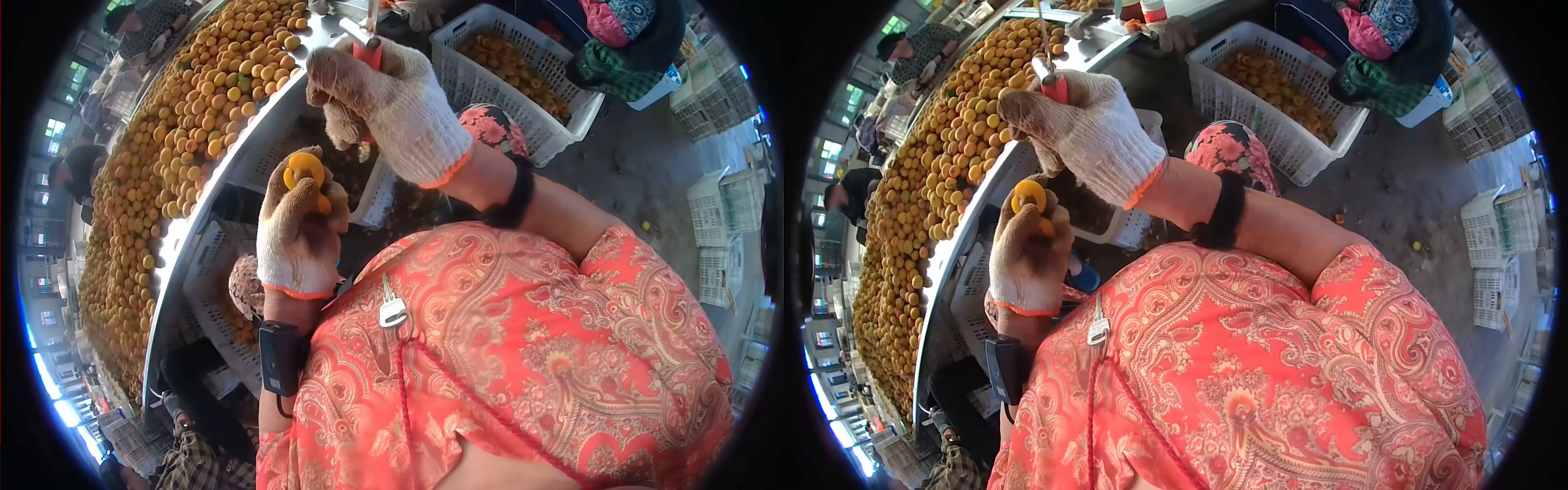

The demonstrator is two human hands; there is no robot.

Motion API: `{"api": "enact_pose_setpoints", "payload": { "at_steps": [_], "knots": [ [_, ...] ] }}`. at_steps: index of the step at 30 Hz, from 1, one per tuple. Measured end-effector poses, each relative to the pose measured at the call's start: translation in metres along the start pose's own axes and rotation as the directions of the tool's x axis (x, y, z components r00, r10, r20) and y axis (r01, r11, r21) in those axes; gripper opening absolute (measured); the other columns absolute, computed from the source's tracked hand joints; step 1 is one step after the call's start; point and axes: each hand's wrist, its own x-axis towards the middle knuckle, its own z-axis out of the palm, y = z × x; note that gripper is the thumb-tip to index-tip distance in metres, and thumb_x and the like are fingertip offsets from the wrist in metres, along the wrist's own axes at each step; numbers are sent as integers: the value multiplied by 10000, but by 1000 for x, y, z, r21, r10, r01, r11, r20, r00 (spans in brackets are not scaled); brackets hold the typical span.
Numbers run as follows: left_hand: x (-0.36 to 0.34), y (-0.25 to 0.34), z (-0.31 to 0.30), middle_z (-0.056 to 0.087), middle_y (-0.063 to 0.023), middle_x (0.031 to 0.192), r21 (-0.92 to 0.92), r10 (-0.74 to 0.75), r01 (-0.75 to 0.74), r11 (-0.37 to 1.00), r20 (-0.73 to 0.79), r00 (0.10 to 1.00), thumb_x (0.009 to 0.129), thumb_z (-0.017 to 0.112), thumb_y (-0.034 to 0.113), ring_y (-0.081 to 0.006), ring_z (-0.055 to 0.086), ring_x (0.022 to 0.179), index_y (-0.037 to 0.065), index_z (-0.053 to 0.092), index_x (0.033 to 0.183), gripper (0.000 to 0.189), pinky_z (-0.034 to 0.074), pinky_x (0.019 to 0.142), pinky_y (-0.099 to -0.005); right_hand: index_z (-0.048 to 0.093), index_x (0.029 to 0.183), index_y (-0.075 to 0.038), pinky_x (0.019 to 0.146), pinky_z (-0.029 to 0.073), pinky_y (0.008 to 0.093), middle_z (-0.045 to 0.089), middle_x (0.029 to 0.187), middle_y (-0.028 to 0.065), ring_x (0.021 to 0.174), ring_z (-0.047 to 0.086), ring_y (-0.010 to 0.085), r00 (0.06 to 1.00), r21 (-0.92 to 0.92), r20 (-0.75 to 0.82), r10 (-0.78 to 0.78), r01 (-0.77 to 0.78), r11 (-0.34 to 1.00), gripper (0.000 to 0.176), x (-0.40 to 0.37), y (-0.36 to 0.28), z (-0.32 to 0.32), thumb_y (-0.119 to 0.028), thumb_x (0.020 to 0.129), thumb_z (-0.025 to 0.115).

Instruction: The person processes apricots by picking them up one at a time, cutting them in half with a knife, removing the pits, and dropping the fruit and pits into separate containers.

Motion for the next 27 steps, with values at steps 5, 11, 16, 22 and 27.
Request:
{"api": "enact_pose_setpoints", "payload": {
  "at_steps": [5, 11, 16, 22, 27],
  "knots": [
    [-11, 4, 29, 565, -92, 1056, 90, -56, 70, 993, -156, 986, 955, 510, 76, -127, 577, 851, 40, 471, 1316, 365, 493, 658, -216, 642, 946, -24, 412, 396, 253, 640, 713, 66, 471, 529, 108, 998, 252, -59, 4, 11, 968, 276, 8, -10, 18, -288, 919, 716],
    [-12, 4, 43, 571, -60, 1050, 43, -67, 75, 996, -153, 986, 969, 499, 113, -127, 608, 911, 52, 482, 1280, 318, 529, 701, -204, 637, 857, -47, 431, 388, 255, 585, 654, 29, 473, 509, 104, 999, 161, -42, 33, -26, 987, 326, 6, -12, 25, -359, 919, 708],
    [-6, 6, 44, 585, -60, 1072, -167, -152, 123, 978, -176, 973, 980, 522, 181, -157, 609, 910, 57, 510, 1264, 310, 538, 683, -235, 628, 782, -69, 411, 378, 236, 583, 602, 3, 454, 496, 70, 992, 109, -116, 57, -44, 993, 308, 5, -12, 31, -331, 875, 761],
    [5, 9, 1, 611, -89, 1124, -39, -14, 13, 999, -25, 1000, 977, 543, 201, -159, 590, 837, 60, 527, 1278, 333, 520, 632, -264, 625, 837, -29, 514, 465, 316, 604, 621, 79, 566, 608, 141, 946, -561, 59, -318, 296, 773, 326, 9, -5, 9, -328, 856, 754],
    [12, 2, 14, 620, -61, 1109, -172, -15, -30, 985, -254, 967, 970, 563, 169, -156, 592, 760, 82, 542, 1306, 348, 481, 555, -261, 584, 937, -1, 657, 507, 388, 657, 804, 171, 765, 677, 311, 984, -861, 177, 15, 147, 487, 233, -11, 21, 2, -193, 864, 694]
  ]
}}
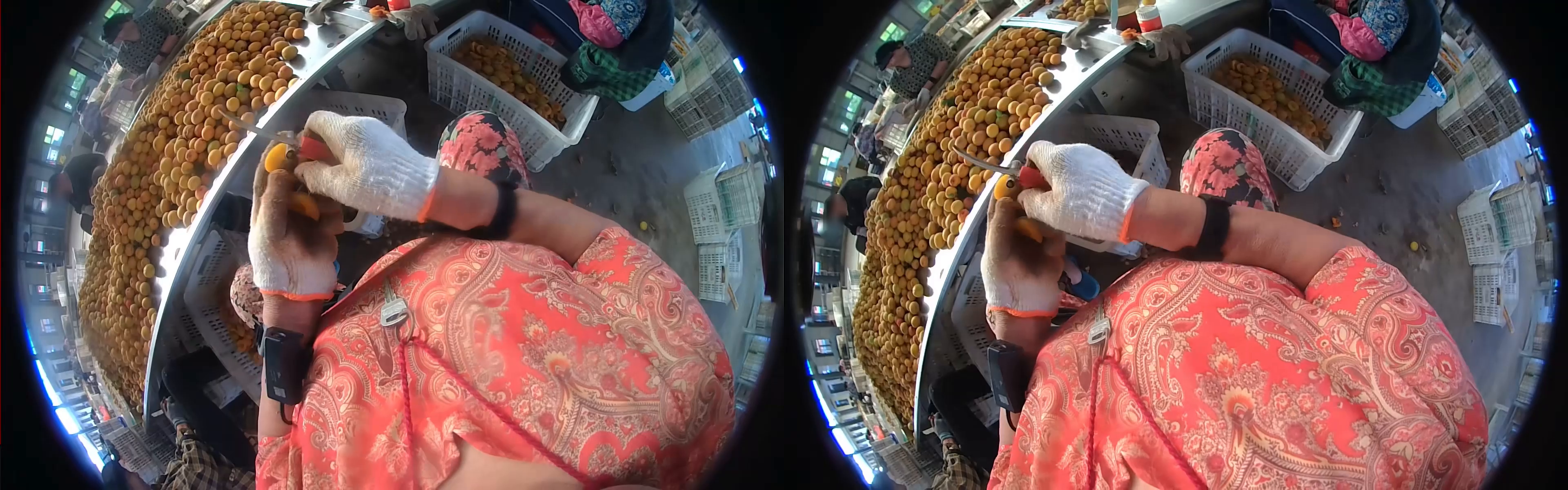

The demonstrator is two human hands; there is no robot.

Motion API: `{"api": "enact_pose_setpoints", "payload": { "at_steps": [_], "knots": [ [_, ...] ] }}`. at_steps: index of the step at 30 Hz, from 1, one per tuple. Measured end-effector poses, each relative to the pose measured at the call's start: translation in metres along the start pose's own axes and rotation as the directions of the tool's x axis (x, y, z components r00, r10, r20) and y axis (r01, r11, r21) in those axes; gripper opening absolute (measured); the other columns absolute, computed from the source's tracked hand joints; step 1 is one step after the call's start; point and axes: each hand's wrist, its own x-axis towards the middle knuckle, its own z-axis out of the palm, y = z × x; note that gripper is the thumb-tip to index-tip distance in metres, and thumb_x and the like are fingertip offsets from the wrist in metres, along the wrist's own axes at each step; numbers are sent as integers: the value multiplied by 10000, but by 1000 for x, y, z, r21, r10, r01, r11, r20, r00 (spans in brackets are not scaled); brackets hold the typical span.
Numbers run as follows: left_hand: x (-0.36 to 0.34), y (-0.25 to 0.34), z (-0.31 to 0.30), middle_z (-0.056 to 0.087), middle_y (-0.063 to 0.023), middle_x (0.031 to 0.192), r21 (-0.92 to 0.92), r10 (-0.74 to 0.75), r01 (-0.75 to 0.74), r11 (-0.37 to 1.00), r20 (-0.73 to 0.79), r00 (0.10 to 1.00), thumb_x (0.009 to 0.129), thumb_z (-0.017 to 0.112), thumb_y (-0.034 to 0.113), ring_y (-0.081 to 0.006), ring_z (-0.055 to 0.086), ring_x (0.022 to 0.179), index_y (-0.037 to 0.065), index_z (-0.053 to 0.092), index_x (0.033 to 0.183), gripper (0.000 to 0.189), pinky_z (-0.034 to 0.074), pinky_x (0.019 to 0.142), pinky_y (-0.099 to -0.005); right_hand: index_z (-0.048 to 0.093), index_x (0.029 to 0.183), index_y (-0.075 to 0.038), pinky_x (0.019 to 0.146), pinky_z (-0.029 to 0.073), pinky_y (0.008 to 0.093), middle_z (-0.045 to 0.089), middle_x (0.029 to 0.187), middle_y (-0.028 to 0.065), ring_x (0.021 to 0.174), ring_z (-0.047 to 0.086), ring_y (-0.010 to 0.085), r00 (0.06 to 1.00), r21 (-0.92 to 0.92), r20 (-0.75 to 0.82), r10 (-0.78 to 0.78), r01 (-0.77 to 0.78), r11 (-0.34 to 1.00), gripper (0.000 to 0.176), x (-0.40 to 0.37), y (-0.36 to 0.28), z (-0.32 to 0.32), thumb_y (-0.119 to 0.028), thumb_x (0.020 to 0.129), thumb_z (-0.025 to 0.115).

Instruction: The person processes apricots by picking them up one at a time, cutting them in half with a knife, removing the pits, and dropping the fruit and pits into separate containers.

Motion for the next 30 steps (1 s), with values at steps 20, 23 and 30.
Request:
{"api": "enact_pose_setpoints", "payload": {
  "at_steps": [20, 23, 30],
  "knots": [
    [-26, 7, 6, 575, -96, 990, 310, -113, 57, 949, 166, 980, 896, 522, 90, -156, 591, 737, 38, 522, 1222, 329, 475, 524, -222, 686, 933, -9, 609, 518, 225, 669, 760, 24, 695, 629, 66, 995, 586, -19, 99, -69, 808, 183, 11, -35, -43, -173, 866, 730],
    [-22, 6, 3, 568, -89, 969, 190, -221, 182, 965, 215, 951, 885, 533, 92, -148, 586, 771, 57, 512, 1248, 365, 489, 586, -222, 675, 891, -24, 432, 469, 233, 654, 724, 43, 506, 597, 92, 989, 809, -44, 144, -49, 586, 234, 22, -27, -38, -247, 878, 746],
    [-24, -1, 10, 570, -95, 950, 145, -218, 192, 971, 188, 958, 856, 577, 77, -168, 567, 769, 46, 518, 1212, 363, 496, 608, -236, 630, 845, -59, 337, 364, 245, 591, 606, 42, 382, 503, 120, 982, 949, -103, 159, 49, 312, 267, 23, -31, -28, -305, 916, 706]
  ]
}}
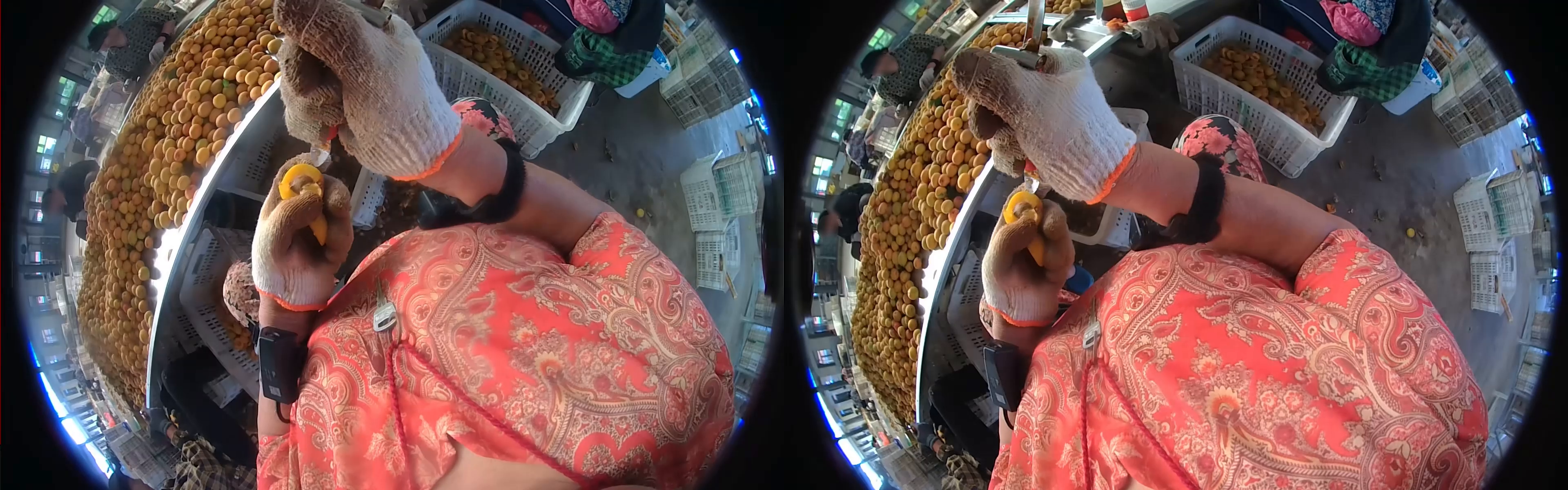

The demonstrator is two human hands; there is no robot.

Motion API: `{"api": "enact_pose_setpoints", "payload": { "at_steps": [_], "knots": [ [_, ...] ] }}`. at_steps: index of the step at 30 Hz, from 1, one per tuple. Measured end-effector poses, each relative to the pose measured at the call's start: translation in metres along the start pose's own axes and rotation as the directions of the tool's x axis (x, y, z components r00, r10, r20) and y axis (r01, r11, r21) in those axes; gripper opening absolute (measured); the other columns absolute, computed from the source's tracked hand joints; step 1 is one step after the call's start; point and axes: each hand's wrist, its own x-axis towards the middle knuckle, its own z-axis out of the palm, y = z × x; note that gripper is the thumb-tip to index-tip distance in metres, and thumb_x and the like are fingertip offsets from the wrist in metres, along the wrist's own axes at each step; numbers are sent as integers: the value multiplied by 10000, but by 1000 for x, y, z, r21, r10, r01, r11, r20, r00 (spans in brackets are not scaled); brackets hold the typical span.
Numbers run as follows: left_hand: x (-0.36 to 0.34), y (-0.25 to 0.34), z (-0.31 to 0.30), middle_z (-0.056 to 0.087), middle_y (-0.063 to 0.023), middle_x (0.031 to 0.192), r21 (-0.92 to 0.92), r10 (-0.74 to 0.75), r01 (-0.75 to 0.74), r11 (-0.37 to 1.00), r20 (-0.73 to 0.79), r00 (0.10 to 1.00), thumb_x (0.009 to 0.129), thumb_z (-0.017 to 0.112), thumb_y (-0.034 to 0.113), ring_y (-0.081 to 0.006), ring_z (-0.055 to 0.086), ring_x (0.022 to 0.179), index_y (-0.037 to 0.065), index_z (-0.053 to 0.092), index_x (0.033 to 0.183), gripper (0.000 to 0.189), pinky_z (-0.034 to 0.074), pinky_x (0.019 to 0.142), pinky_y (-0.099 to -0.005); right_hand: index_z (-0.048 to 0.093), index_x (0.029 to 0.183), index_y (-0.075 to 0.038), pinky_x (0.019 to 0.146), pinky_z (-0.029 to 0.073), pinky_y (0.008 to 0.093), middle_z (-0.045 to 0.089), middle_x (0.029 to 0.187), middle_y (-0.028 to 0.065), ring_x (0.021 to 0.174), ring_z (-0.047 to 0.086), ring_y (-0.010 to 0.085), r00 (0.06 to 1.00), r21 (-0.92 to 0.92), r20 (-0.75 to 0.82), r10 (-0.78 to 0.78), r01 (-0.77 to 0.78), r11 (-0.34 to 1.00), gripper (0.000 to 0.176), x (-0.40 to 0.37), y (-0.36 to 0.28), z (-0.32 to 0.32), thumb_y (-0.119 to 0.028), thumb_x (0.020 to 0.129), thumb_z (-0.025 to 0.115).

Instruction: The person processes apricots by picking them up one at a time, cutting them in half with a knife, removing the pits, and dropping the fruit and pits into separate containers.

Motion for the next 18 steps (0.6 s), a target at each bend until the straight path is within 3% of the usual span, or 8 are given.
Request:
{"api": "enact_pose_setpoints", "payload": {
  "at_steps": [1, 4, 8, 10, 13, 17, 18],
  "knots": [
    [0, -1, 3, 558, -86, 911, 35, 37, -34, 999, -62, 997, 847, 597, 127, -173, 539, 662, 47, 519, 1177, 348, 454, 568, -259, 621, 828, -66, 346, 356, 246, 578, 591, 37, 388, 493, 120, 999, 46, 18, -29, 29, 999, 271, -1, 0, 2, -308, 921, 698],
    [3, -1, -4, 540, -78, 855, 58, 3, -6, 998, 57, 998, 855, 592, 134, -167, 477, 584, 48, 518, 1102, 272, 409, 535, -259, 613, 808, -76, 368, 360, 249, 572, 590, 33, 412, 498, 118, 999, 144, 34, 28, -33, 989, 271, 0, 3, 2, -307, 923, 697],
    [2, -3, 4, 496, -58, 793, 46, 18, -19, 999, 28, 999, 861, 595, 141, -152, 423, 550, 60, 513, 1048, 219, 359, 508, -265, 622, 806, -81, 374, 356, 243, 569, 592, 25, 421, 491, 101, 997, 154, 21, 73, -76, 985, 270, -3, 4, 3, -312, 920, 703],
    [3, -4, 0, 436, -23, 744, 17, 8, -9, 1000, 60, 998, 883, 590, 155, -122, 390, 543, 73, 515, 1045, 196, 327, 499, -255, 634, 805, -80, 383, 349, 240, 561, 590, 12, 440, 483, 79, 998, 6, 56, 36, -36, 999, 283, -8, 1, 5, -330, 915, 710],
    [0, -7, 3, 387, 13, 711, 43, 47, -47, 998, 7, 999, 911, 577, 161, -88, 346, 527, 90, 517, 1036, 156, 286, 488, -242, 641, 791, -72, 396, 343, 227, 552, 587, -4, 461, 479, 58, 997, 16, 28, 71, -72, 997, 308, -8, 4, 10, -347, 910, 712],
    [-5, -5, 10, 369, 36, 701, 19, 30, -30, 999, -9, 1000, 938, 556, 159, -68, 317, 515, 100, 519, 1027, 113, 264, 484, -233, 639, 779, -64, 404, 337, 214, 551, 584, -12, 473, 483, 46, 999, -103, 37, 0, 4, 995, 332, -8, 10, 16, -362, 902, 716],
    [-4, -6, 7, 423, 11, 734, -43, 20, -21, 999, -15, 1000, 924, 594, 139, -85, 375, 556, 106, 529, 1056, 151, 302, 494, -231, 636, 772, -62, 408, 334, 210, 551, 585, -15, 475, 480, 42, 999, -133, 39, -33, 38, 990, 335, -9, 11, 16, -361, 900, 718]
  ]
}}
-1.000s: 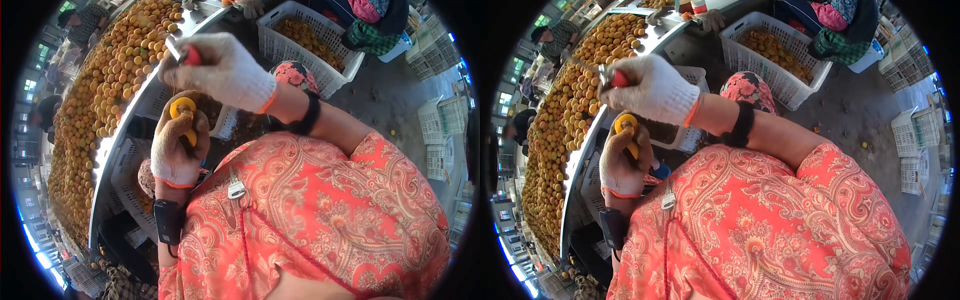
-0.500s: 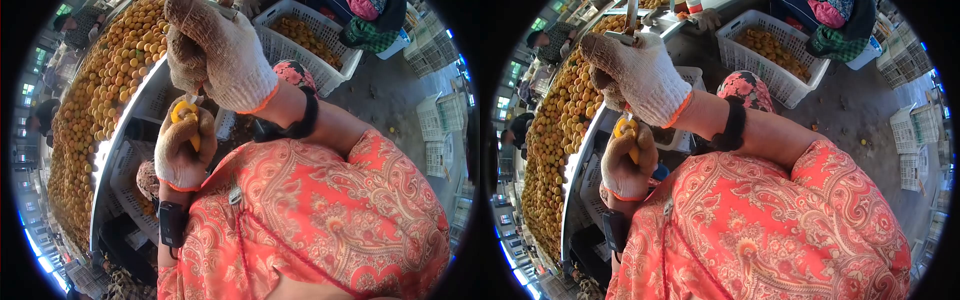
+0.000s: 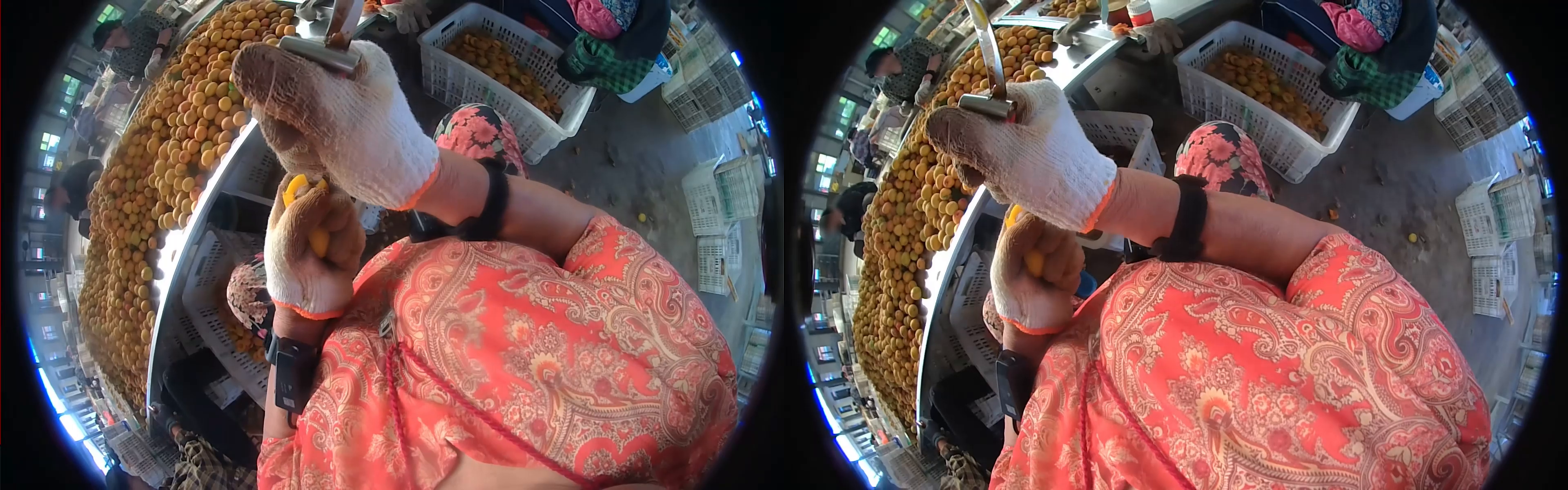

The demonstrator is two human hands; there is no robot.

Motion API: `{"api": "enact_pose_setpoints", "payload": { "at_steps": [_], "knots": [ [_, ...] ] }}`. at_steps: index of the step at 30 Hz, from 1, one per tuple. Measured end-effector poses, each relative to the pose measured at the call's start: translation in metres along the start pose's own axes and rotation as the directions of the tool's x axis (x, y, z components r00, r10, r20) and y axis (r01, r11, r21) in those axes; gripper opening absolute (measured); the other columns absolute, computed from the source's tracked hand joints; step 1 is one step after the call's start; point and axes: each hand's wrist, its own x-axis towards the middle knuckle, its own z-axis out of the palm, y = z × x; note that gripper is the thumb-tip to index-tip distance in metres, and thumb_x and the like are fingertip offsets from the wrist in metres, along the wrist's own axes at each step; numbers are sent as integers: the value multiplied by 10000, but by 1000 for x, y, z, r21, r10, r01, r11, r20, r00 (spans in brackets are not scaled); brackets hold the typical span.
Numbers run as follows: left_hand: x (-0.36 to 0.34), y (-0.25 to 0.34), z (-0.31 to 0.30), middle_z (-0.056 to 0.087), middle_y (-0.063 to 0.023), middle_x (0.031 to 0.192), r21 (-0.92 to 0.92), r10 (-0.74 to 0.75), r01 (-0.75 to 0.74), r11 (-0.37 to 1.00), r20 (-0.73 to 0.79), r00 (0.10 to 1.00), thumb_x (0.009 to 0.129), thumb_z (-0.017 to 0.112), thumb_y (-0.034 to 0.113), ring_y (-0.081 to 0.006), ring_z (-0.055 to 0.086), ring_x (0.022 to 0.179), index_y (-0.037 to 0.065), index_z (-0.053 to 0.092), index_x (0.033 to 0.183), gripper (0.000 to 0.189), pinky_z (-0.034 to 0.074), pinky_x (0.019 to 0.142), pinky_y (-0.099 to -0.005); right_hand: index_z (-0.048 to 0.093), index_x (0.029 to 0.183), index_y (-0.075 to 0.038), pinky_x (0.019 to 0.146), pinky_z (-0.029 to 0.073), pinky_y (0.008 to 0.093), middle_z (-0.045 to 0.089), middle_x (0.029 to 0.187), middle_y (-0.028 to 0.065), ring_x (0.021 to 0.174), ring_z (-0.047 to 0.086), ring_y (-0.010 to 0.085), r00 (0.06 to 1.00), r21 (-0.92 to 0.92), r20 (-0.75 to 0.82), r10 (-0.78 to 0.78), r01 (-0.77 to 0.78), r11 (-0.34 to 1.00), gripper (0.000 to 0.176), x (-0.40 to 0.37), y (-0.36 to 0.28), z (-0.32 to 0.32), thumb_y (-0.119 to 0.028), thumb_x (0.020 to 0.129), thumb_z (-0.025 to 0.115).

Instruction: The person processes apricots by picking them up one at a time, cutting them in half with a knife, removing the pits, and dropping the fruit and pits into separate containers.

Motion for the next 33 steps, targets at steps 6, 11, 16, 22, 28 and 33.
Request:
{"api": "enact_pose_setpoints", "payload": {
  "at_steps": [6, 11, 16, 22, 28, 33],
  "knots": [
    [-4, -6, 9, 394, 15, 719, -117, -26, 27, 993, 13, 1000, 941, 594, 157, -91, 329, 536, 127, 517, 1009, 107, 282, 489, -237, 606, 760, -82, 390, 325, 213, 537, 592, -20, 448, 452, 48, 984, 166, 14, 179, -179, 970, 313, 2, -3, -3, -337, 900, 721],
    [1, -8, 1, 338, 36, 669, -156, -78, 90, 984, 82, 994, 940, 559, 175, -96, 261, 503, 157, 506, 904, 67, 252, 484, -259, 578, 757, -101, 367, 321, 218, 528, 588, -12, 420, 442, 60, 982, 148, 13, 186, -186, 971, 283, -1, -1, -4, -292, 909, 720],
    [-2, -14, -2, 478, 18, 701, 169, 81, -98, 981, 107, 991, 939, 555, 182, -76, 437, 524, 117, 538, 975, 76, 363, 469, -219, 524, 696, -107, 379, 269, 233, 496, 539, -11, 387, 387, 81, 973, -20, 157, 171, -170, 985, 440, 6, 14, -21, -444, 968, 602],
    [-2, -4, 9, 504, 16, 750, 63, -2, 2, 998, 1, 1000, 903, 612, 92, -63, 480, 593, 87, 533, 1122, 233, 358, 454, -184, 386, 642, -182, 370, 182, 252, 266, 532, -63, 390, 226, 73, 926, 352, 41, 374, -364, 862, 449, 14, 17, -26, -389, 1008, 545],
    [6, -8, -2, 489, 48, 741, -147, -89, 97, 984, 63, 994, 945, 634, 166, -52, 489, 595, 143, 549, 1067, 151, 376, 458, -191, 408, 650, -175, 370, 195, 267, 302, 488, -56, 371, 249, 90, 958, 243, -7, 287, -277, 930, 440, 10, 24, -19, -393, 988, 586],
    [9, -14, 0, 496, 32, 715, -211, -96, 96, 973, 11, 995, 931, 629, 154, -74, 457, 523, 143, 542, 1040, 140, 309, 414, -222, 402, 637, -184, 363, 197, 253, 314, 480, -60, 359, 263, 83, 949, 144, -116, 294, -276, 950, 447, 12, 26, -18, -390, 985, 592]
  ]
}}
